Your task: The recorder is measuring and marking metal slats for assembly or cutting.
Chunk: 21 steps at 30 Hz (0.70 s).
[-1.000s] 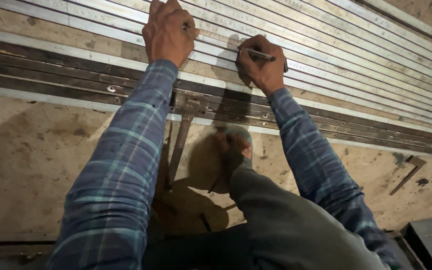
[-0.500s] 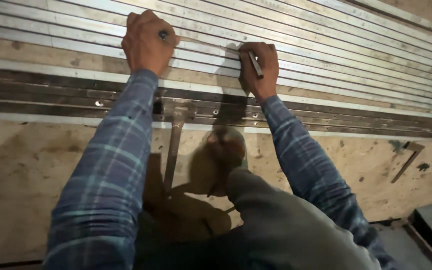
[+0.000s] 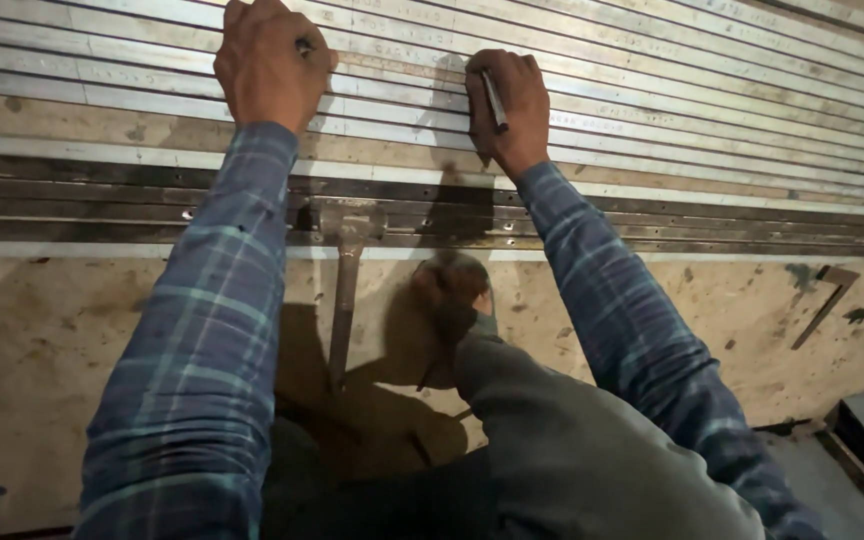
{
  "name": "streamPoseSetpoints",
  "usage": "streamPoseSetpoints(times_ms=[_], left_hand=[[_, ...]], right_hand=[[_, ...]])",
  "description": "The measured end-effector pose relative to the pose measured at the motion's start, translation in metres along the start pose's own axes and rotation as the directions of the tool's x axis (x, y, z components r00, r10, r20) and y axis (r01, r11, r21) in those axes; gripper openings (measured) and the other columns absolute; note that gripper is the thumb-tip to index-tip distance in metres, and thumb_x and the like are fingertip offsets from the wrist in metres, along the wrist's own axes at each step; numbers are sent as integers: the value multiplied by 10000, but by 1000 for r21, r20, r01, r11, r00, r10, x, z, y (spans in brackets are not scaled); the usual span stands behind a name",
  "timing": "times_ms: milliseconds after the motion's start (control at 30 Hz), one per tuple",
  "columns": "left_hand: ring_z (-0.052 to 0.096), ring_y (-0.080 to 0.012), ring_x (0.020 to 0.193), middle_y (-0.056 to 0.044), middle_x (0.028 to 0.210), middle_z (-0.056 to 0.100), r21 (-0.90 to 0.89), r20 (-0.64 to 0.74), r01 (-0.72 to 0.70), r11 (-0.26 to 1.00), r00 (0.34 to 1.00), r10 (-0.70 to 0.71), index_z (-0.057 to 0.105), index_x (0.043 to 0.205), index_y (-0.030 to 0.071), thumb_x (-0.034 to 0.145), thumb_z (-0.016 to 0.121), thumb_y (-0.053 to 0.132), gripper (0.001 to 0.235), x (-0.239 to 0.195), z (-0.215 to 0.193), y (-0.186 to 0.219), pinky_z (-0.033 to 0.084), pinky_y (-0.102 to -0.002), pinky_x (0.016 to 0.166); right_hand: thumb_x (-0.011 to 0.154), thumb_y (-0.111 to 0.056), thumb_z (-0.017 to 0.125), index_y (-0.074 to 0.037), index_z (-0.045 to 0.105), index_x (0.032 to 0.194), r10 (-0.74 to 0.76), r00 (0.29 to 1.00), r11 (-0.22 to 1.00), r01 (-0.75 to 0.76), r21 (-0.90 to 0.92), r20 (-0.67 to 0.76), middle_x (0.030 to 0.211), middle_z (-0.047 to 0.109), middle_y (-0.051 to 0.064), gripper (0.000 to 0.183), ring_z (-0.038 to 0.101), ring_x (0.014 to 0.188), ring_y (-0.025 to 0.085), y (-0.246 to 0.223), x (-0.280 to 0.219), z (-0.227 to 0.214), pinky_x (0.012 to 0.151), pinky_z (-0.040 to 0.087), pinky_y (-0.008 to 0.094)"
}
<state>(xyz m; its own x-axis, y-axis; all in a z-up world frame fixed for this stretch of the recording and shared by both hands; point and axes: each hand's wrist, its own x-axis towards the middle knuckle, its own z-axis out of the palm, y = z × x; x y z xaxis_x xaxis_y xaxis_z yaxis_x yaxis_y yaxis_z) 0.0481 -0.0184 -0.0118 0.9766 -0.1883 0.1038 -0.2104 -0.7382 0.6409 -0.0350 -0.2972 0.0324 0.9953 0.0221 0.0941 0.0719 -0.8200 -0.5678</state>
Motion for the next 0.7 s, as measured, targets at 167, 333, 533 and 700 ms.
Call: streamPoseSetpoints(times_ms=[167,333,533,700], left_hand=[[592,-307,1045,-19,925,688,3,3,-9,1000,1000,9,734,714,166,744,921,209,194,-1,1,-2,507,-456,797],[593,-297,1041,-14,946,687,18,13,-23,1000,1000,22,736,711,173,719,937,222,208,-2,4,-5,494,-463,923],[573,-316,1031,-16,949,670,-8,52,28,1000,998,-27,732,719,168,735,955,238,234,-1,-6,4,490,-459,807],[577,-302,1007,-10,931,665,-26,13,23,999,1000,-23,727,711,165,702,955,224,236,0,-3,4,505,-444,760]], right_hand=[[999,-92,685,-105,617,1063,-21,1000,999,21,24,-15,986,672,100,95,596,928,358,1,0,0,859,482,460],[997,-97,683,-109,626,1065,6,1000,999,-6,44,-3,1001,692,84,89,596,930,345,-2,1,-2,825,492,455],[995,-118,687,-124,651,1073,71,997,996,-71,47,-15,984,681,80,86,597,951,335,-6,0,-2,836,501,442],[1031,-133,675,-80,646,1164,-27,996,996,33,79,-80,1081,696,122,146,616,1010,321,-20,0,-11,885,511,434]])
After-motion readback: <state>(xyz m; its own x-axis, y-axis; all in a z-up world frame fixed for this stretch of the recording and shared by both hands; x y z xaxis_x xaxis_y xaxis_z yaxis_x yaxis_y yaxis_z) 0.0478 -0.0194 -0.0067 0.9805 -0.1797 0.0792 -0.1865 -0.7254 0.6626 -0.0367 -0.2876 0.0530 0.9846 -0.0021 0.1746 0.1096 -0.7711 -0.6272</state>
